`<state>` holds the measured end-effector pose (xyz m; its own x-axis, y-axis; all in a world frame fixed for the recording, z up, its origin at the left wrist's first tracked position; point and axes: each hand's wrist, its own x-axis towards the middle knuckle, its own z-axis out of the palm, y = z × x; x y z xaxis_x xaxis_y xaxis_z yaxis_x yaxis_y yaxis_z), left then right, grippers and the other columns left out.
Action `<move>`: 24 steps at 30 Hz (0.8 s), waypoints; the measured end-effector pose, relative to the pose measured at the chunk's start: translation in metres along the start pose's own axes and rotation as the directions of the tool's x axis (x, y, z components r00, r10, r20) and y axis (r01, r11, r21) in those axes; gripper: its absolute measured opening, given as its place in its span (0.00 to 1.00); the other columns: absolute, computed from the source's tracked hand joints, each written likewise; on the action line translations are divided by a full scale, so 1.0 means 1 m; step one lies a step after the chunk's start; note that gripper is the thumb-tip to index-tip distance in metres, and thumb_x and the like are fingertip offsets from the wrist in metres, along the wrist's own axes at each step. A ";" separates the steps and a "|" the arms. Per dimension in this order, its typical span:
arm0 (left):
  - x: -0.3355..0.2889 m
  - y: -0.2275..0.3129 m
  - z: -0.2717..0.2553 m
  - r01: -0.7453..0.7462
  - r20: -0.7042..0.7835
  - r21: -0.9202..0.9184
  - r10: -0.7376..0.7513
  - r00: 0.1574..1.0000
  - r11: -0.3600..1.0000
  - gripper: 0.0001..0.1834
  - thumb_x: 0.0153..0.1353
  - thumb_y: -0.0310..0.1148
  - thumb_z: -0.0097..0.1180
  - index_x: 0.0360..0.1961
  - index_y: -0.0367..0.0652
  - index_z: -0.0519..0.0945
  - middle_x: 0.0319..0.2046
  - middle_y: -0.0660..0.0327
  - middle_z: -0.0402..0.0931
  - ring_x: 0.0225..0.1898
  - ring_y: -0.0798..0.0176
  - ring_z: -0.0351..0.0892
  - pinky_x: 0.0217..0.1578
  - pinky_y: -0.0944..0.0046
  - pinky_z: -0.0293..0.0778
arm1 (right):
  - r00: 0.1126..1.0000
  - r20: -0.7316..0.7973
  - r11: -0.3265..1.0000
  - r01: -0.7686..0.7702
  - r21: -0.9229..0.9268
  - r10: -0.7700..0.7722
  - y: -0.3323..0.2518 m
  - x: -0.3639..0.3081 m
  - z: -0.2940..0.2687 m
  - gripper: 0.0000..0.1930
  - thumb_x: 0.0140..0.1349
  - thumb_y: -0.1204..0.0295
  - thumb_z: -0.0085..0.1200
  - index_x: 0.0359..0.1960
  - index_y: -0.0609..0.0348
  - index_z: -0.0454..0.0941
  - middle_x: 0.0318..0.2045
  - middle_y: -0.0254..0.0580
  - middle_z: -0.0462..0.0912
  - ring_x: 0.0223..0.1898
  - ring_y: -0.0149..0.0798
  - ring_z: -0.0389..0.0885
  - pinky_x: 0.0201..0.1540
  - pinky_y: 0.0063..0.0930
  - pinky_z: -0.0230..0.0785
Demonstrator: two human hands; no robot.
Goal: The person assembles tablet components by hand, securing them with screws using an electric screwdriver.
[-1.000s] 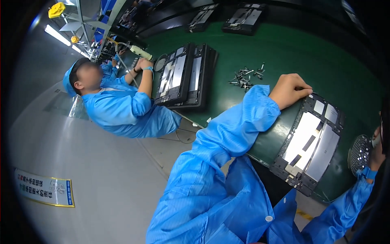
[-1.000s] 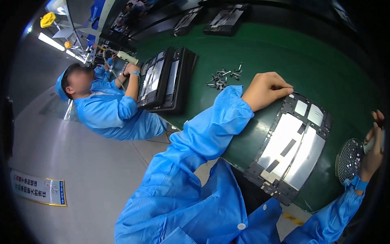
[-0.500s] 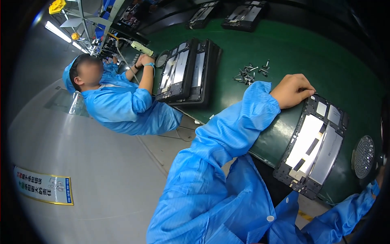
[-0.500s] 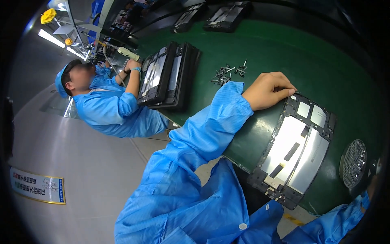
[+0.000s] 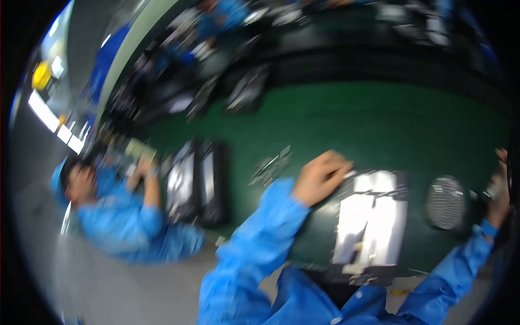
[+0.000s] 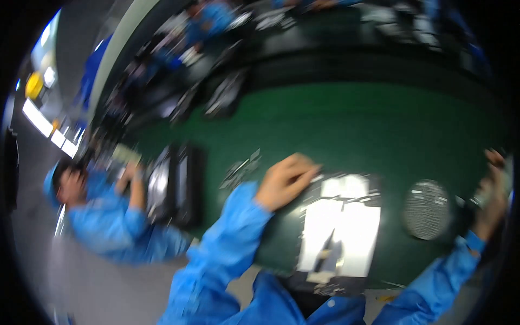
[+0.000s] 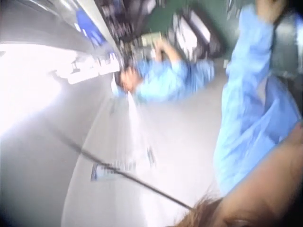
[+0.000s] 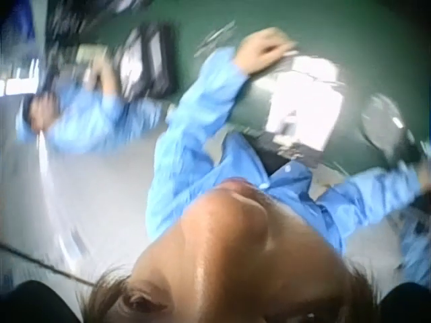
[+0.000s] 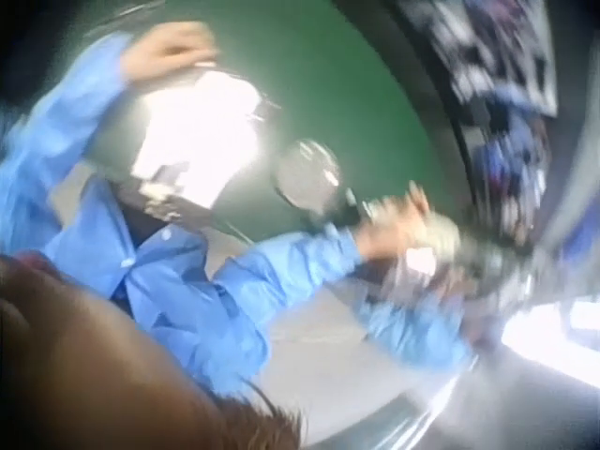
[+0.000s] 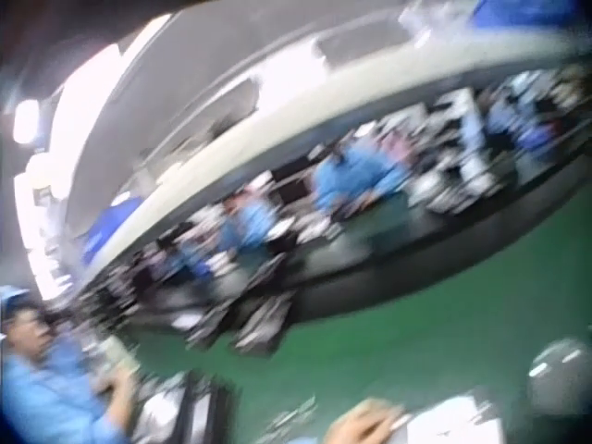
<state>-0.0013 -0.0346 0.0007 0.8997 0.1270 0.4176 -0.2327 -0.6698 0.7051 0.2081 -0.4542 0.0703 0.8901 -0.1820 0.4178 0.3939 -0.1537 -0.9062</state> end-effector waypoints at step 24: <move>0.006 0.003 -0.019 0.331 0.091 -0.162 -0.320 0.943 0.929 0.07 0.68 0.28 0.59 0.42 0.36 0.83 0.38 0.64 0.81 0.41 0.73 0.78 0.45 0.73 0.72 | 0.927 0.360 0.940 -0.028 0.339 -0.102 -0.040 -0.033 0.052 0.07 0.58 0.76 0.58 0.35 0.68 0.83 0.32 0.48 0.88 0.17 0.28 0.77 0.17 0.23 0.67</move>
<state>-0.0042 -0.0219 0.0165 0.9565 0.2677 0.1159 0.0218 -0.4618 0.8867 0.1749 -0.3910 0.0898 0.8678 0.1967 0.4563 0.4229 0.1896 -0.8861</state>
